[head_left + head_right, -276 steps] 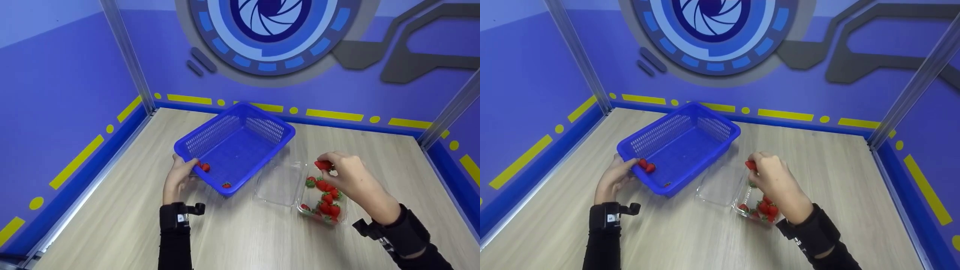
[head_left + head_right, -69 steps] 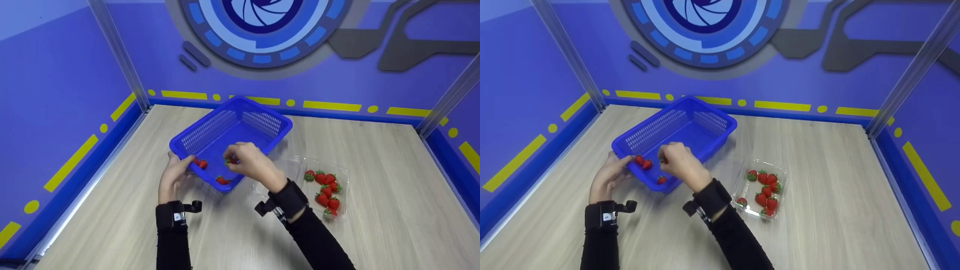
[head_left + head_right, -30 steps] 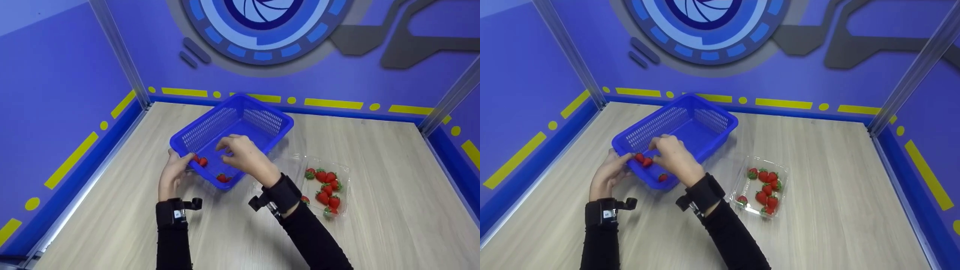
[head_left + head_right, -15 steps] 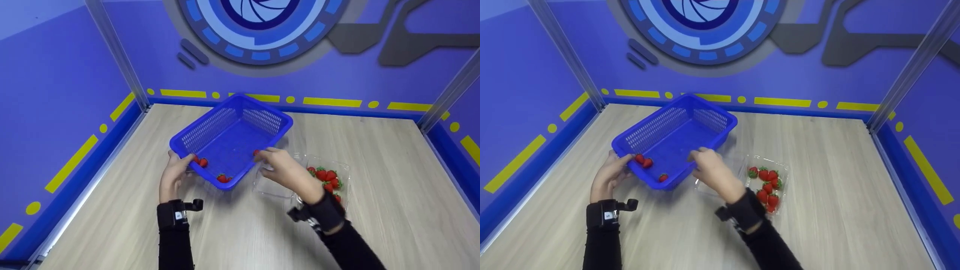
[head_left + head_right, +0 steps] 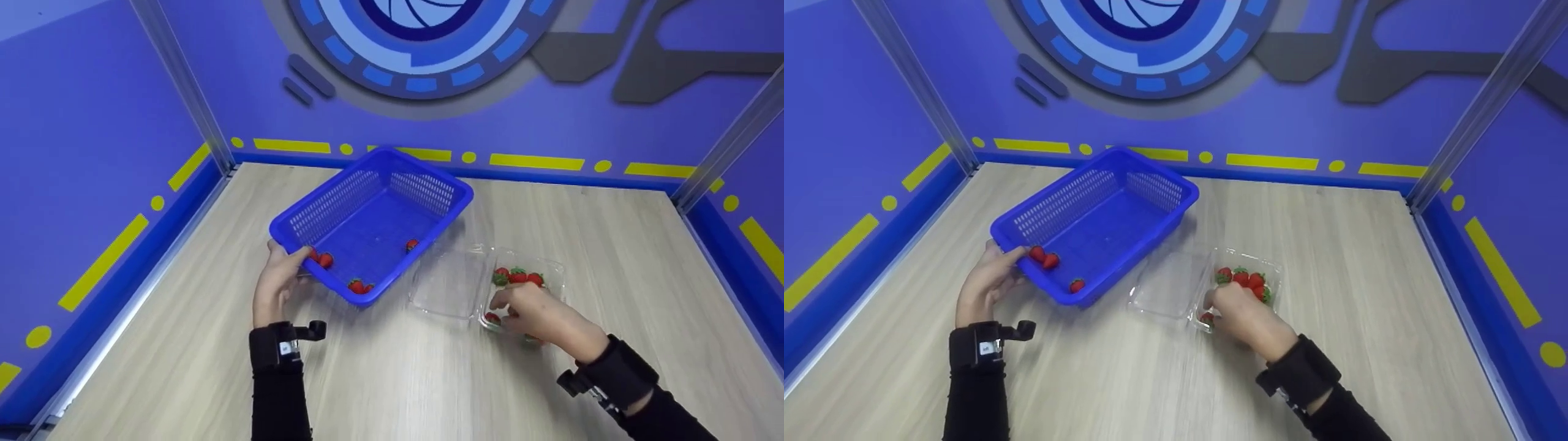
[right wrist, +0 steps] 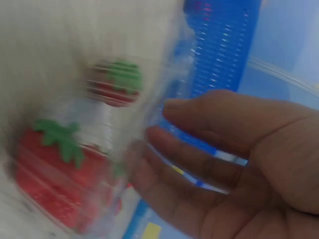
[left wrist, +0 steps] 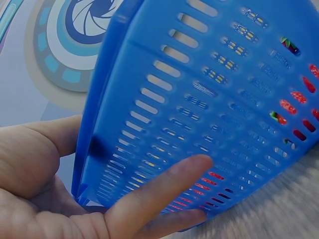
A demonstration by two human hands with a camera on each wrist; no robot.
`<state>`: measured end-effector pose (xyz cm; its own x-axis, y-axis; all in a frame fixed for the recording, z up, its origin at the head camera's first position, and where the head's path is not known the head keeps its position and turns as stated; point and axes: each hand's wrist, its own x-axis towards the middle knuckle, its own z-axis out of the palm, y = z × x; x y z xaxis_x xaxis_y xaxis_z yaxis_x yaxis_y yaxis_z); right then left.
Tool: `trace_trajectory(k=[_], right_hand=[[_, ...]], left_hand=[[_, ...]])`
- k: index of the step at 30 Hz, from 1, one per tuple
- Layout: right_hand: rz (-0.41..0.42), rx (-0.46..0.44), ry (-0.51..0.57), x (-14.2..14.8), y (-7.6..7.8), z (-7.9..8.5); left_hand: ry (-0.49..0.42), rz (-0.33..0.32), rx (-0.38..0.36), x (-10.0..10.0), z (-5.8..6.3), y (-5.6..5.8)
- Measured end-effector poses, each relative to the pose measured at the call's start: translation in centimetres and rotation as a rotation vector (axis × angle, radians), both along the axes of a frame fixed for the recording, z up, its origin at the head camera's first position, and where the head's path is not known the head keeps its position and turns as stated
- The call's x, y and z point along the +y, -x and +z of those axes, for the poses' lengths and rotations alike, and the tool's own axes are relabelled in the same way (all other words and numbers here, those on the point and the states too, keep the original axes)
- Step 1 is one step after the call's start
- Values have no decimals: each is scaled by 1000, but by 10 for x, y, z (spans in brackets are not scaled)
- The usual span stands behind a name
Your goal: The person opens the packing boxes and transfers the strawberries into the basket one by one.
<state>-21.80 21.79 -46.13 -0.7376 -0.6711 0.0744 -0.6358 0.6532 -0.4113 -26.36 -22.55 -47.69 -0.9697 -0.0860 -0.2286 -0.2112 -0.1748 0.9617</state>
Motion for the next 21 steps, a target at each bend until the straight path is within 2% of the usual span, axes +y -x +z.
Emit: trace_trajectory(k=[3, 5, 14, 21], right_hand=[[60, -7, 15, -1, 4, -9], [66, -9, 12, -2, 6, -11], [-96, -23, -41, -2, 9, -17], [-93, 13, -61, -3, 9, -26]], left_hand=[[0, 0, 9, 0, 1, 0], [-3, -4, 7, 0, 1, 0], [-3, -2, 2, 1, 1, 0], [4, -8, -29, -1, 1, 0]])
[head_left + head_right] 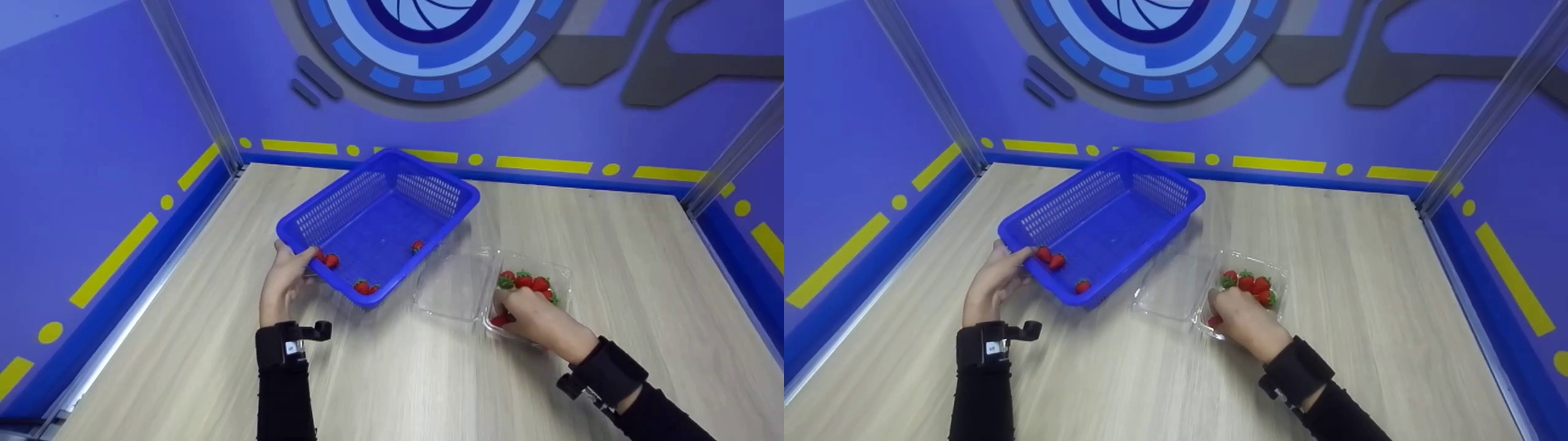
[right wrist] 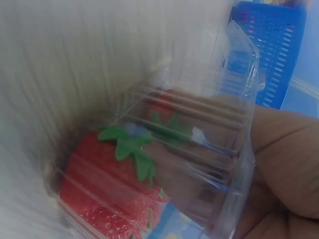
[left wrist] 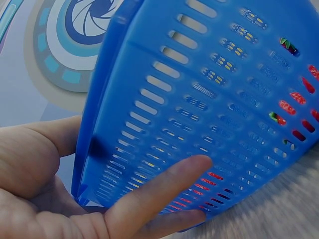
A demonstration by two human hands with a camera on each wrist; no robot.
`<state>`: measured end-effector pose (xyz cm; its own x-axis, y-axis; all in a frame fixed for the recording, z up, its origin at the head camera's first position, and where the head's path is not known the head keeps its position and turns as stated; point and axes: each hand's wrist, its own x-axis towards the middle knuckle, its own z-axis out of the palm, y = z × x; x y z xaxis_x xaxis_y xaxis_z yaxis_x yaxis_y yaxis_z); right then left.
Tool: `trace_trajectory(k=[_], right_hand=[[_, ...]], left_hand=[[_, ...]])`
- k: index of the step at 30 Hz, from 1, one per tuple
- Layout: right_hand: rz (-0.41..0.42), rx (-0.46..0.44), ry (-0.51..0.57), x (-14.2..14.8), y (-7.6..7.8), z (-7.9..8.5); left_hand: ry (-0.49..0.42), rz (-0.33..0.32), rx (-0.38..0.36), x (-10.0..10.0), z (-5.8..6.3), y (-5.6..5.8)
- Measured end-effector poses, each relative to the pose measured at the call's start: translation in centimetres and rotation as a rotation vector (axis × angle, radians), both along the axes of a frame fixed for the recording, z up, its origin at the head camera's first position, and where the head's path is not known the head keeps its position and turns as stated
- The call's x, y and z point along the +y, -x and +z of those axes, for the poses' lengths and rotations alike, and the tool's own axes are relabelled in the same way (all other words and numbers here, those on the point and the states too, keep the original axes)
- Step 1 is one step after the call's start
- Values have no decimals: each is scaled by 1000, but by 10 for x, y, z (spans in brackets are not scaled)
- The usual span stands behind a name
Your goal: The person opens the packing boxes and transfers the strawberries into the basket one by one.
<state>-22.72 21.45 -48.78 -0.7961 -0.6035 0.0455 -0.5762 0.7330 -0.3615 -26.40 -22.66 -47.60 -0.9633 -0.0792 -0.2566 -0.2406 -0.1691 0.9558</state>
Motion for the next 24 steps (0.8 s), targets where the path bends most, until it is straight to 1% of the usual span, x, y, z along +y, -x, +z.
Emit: trace_trajectory(k=[4, 7, 12, 16, 20, 24], right_hand=[[28, 16, -28, 0, 0, -1], [42, 12, -40, 0, 0, -1], [53, 17, -32, 1, 1, -2], [47, 18, -34, 1, 1, -3], [33, 9, -39, 0, 0, -2], [43, 22, -29, 1, 0, -2]], left_hand=[[10, 2, 1, 0, -1, 0], [18, 3, 2, 0, 0, 0], [16, 2, 16, 1, -1, -1], [17, 0, 26, 1, -2, -1], [13, 1, 16, 2, -1, -1], [5, 2, 10, 2, 0, 0]])
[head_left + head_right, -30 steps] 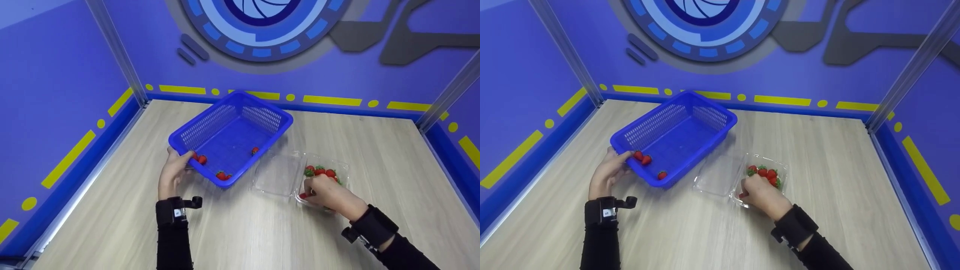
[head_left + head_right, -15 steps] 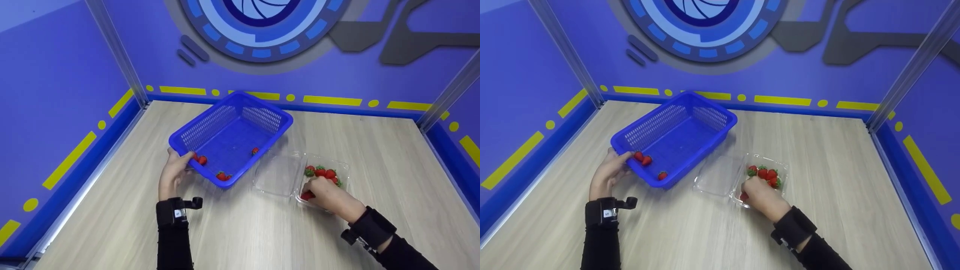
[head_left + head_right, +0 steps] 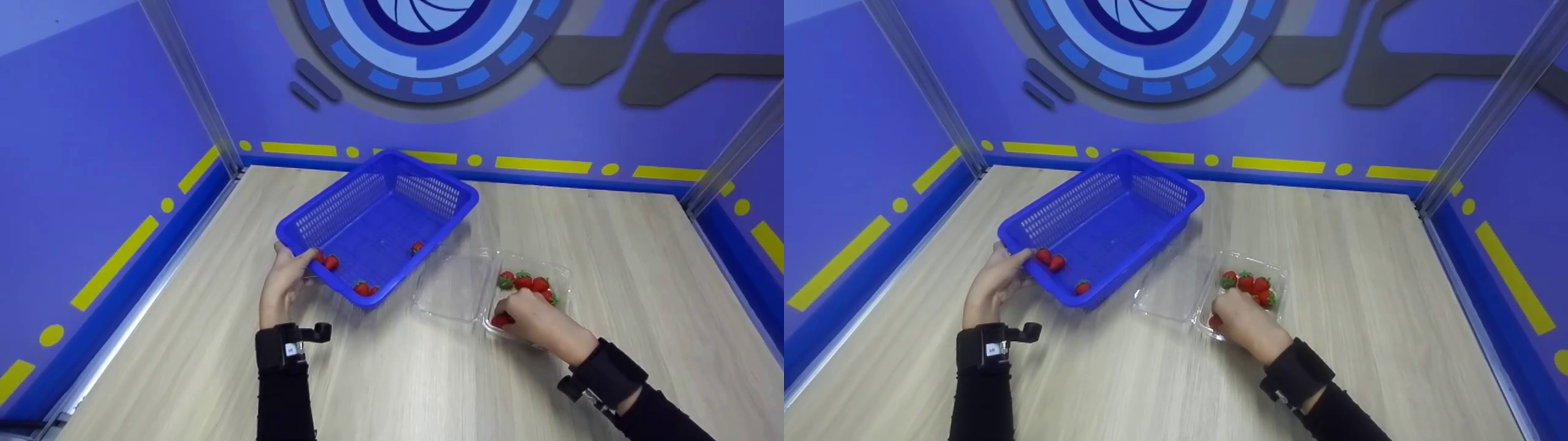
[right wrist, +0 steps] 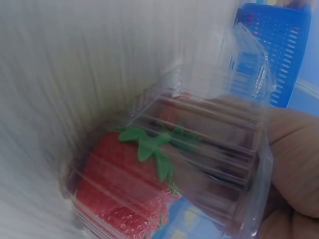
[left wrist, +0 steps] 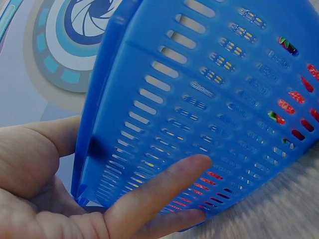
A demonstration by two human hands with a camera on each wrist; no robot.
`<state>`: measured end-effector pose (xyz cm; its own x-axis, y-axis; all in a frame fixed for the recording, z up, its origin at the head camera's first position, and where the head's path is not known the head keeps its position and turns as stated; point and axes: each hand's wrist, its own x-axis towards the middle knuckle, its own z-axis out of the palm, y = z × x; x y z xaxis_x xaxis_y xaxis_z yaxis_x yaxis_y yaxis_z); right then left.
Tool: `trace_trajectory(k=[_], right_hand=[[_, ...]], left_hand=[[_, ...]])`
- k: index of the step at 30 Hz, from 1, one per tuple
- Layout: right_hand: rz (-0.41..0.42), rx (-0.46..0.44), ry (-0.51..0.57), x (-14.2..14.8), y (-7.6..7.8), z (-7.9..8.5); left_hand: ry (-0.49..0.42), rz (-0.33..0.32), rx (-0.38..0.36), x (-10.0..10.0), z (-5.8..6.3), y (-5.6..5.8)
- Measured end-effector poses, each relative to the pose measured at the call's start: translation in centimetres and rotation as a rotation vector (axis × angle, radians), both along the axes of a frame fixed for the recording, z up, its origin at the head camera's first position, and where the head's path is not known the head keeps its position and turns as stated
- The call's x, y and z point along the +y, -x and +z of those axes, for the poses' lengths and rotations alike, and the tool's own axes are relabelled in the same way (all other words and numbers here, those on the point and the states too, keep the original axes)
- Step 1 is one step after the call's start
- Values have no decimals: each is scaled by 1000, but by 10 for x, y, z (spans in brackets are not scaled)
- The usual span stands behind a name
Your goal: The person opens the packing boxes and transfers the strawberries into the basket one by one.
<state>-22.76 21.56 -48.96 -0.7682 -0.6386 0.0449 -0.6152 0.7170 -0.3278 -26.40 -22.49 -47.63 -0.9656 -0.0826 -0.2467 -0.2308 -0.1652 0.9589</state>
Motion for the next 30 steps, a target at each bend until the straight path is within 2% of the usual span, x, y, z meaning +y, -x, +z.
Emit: trace_trajectory(k=[6, 17, 24, 27, 30], right_hand=[[30, 44, 21, 1, 1, -2], [2, 9, 28, -1, 1, 4], [-96, 21, 28, 0, 1, 28], [-131, 33, 67, 1, 1, 41], [-165, 98, 96, 3, -1, 53]], left_hand=[[12, 13, -15, -1, -1, 0], [-4, 6, -14, 0, -1, -1], [-25, -5, 17, -1, -1, -1], [-24, -7, 13, -1, 0, -2], [-21, -7, 10, -1, 0, -2]])
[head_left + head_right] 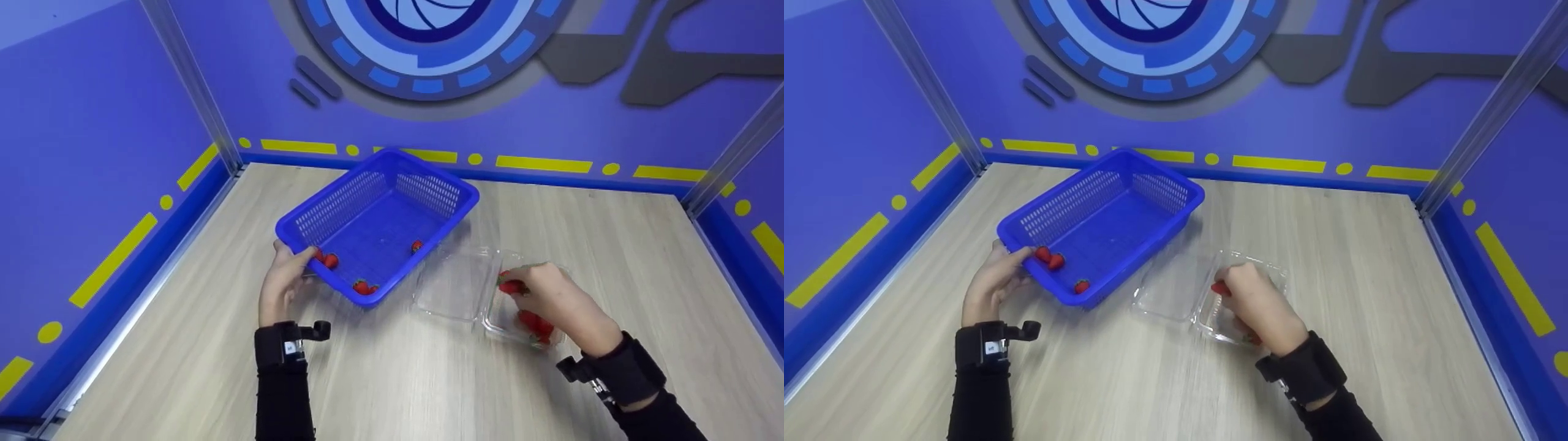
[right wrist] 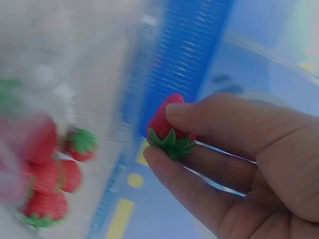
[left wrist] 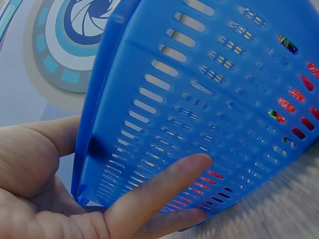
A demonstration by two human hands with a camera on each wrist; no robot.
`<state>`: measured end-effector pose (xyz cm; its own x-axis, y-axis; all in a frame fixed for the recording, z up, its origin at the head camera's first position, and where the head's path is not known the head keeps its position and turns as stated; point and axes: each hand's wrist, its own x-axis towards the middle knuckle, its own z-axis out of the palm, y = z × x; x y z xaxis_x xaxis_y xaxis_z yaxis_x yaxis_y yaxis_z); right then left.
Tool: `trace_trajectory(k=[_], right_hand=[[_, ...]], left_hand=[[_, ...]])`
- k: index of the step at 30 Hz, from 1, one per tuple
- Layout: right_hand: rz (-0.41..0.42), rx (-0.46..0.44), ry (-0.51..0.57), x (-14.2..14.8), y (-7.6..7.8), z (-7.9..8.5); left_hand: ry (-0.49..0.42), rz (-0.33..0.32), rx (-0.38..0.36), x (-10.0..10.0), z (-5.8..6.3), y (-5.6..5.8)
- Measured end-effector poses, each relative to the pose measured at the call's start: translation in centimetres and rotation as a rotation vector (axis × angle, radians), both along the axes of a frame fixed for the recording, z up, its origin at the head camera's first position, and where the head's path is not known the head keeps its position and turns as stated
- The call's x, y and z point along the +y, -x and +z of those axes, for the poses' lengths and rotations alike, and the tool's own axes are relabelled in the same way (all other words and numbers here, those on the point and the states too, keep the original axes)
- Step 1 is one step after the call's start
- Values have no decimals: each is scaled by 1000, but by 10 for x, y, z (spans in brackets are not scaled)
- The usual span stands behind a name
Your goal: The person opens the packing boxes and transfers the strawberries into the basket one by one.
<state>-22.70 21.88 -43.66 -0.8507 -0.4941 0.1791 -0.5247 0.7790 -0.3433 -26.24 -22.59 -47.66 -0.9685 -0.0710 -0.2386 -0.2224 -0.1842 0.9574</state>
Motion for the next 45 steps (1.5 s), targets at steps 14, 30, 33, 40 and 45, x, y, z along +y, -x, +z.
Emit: trace_trajectory(k=[14, 30, 33, 40, 45], right_hand=[[-44, 217, 96, -9, -33, 36], [-14, 335, 186, -11, -55, 49], [-6, 365, 185, -13, -53, 48], [-4, 286, 189, -27, -46, 43], [85, 232, 196, -53, -41, 37]], left_hand=[[30, 5, -9, 4, 1, 2], [8, 16, 26, 1, 0, 2], [21, 18, 20, 0, -1, 2], [41, 6, 12, -1, 0, 2], [19, 5, 44, 0, -1, 0]])
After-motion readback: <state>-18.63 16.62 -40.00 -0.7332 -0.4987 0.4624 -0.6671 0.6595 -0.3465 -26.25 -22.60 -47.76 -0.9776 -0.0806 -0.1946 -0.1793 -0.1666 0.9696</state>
